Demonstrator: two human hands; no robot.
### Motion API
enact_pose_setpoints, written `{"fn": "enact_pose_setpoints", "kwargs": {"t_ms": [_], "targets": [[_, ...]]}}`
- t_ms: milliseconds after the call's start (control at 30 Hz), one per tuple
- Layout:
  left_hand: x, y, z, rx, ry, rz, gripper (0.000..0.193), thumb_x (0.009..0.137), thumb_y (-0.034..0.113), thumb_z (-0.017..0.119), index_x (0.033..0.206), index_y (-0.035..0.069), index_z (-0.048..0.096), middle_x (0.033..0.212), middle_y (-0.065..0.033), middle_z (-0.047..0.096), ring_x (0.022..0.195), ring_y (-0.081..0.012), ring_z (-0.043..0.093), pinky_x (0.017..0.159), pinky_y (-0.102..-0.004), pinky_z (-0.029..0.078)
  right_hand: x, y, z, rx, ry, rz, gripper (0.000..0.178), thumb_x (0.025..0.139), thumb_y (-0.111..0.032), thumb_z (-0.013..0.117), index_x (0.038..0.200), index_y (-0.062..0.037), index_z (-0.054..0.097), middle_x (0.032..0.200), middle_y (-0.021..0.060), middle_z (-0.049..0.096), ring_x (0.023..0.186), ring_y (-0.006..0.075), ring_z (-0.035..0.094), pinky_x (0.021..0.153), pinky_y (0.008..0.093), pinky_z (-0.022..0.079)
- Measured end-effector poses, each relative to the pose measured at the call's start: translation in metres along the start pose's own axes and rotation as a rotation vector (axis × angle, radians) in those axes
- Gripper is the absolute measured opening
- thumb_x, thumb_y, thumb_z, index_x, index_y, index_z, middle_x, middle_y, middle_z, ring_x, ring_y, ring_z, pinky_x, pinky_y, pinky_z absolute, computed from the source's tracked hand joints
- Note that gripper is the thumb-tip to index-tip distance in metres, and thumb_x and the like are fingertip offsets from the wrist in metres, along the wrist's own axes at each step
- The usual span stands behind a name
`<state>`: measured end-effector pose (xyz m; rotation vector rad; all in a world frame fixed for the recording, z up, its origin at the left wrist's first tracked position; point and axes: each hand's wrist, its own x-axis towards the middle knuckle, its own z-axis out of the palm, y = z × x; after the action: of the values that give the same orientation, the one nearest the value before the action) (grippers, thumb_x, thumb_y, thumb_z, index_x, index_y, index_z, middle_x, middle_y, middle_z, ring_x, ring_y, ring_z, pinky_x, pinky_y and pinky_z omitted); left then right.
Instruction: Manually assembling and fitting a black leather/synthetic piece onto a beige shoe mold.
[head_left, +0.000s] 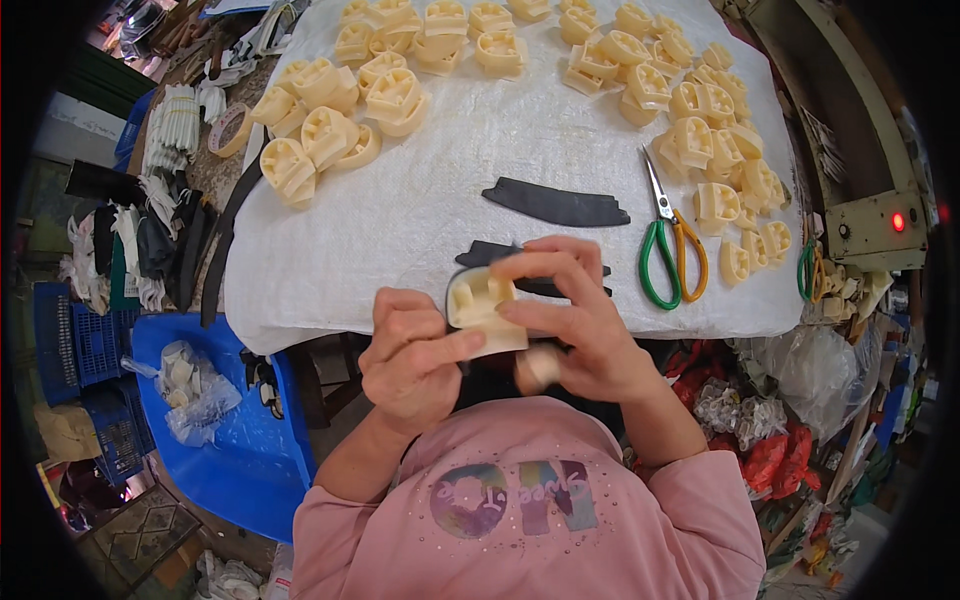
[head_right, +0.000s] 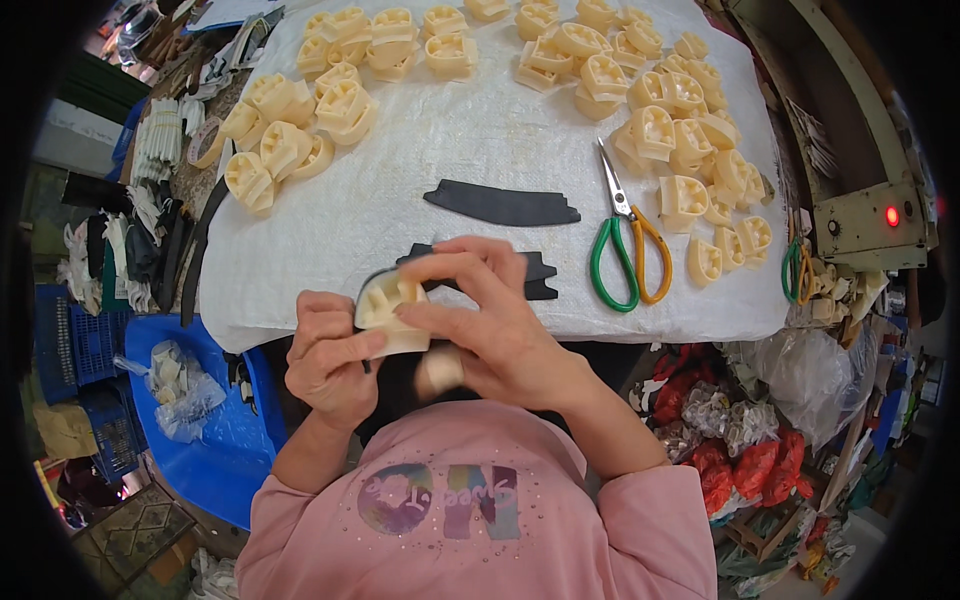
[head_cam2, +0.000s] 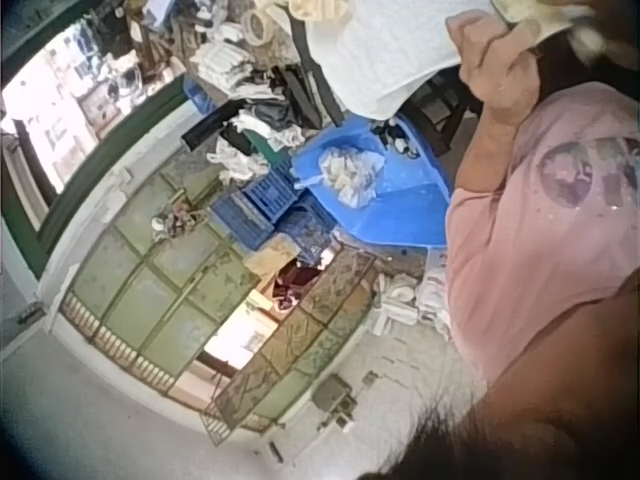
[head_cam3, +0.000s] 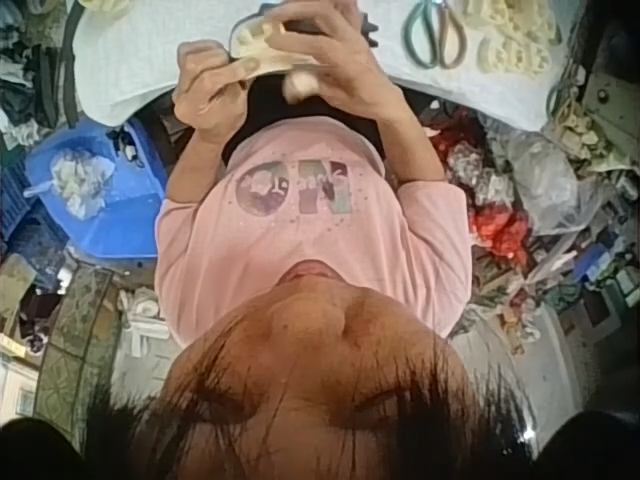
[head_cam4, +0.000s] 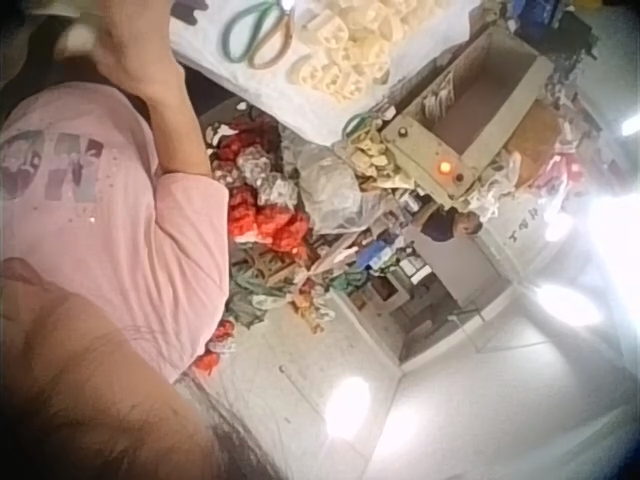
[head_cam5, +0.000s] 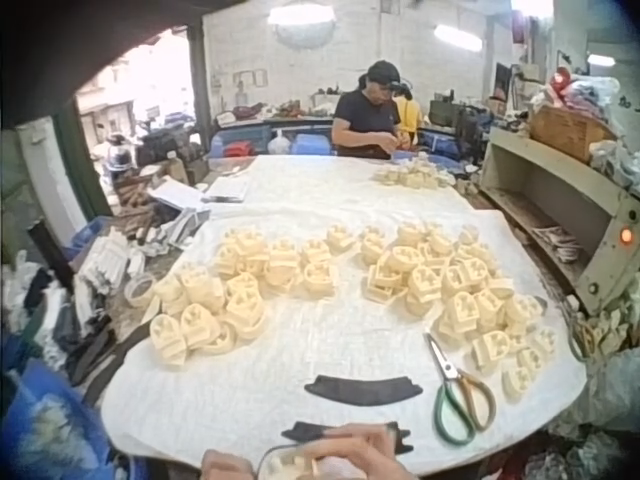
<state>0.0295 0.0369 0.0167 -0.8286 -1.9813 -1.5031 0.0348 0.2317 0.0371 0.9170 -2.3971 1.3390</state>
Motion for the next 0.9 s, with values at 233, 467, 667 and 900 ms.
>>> {"fn": "enact_pose_setpoints", "kwargs": {"t_ms": [233,467,667,900], "targets": [[0.005,0.007,0.000,0.034,0.057,-0.046,0.033,0.060,-0.009,0.072,0.084,0.011,0.064,0.077,-0.0043,0.045,0.070,-0.0207,0.043,0.064,-0.0310,0.040,-0.038,-0.006,0.012,0.523,0.258,0.452,0.026,0.088,-0.023,0.063,0.102,-0.0021,0.058,0.105,0.0133,0.058,0.096,0.0212,0.056,0.080,0.0317,0.044],[-0.005,0.010,0.011,-0.310,-0.051,-0.034,0.040,0.057,-0.017,0.062,0.090,0.005,0.058,0.097,-0.0134,0.057,0.088,-0.0284,0.061,0.068,-0.0356,0.043,-0.038,-0.005,0.035,1.319,0.521,0.757,0.021,0.095,-0.015,0.050,0.111,-0.0001,0.052,0.105,0.0081,0.058,0.093,0.0151,0.059,0.086,0.0337,0.050],[0.003,0.007,0.015,0.091,-0.195,0.172,0.026,0.061,-0.005,0.063,0.085,0.003,0.059,0.087,-0.0092,0.058,0.078,-0.0226,0.060,0.067,-0.0323,0.039,-0.039,-0.009,0.024,1.202,0.520,0.710,0.020,0.096,-0.014,0.046,0.109,0.0014,0.049,0.107,0.0127,0.058,0.103,0.0201,0.058,0.089,0.0384,0.050],[-0.006,-0.002,0.008,0.397,-0.264,0.057,0.030,0.056,-0.008,0.063,0.084,0.003,0.060,0.085,-0.0105,0.058,0.071,-0.0244,0.055,0.069,-0.0344,0.037,-0.031,-0.030,-0.010,0.782,0.122,0.432,0.024,0.095,-0.019,0.049,0.108,-0.0006,0.043,0.100,0.0254,0.062,0.114,0.0335,0.053,0.098,0.0510,0.040]]}}
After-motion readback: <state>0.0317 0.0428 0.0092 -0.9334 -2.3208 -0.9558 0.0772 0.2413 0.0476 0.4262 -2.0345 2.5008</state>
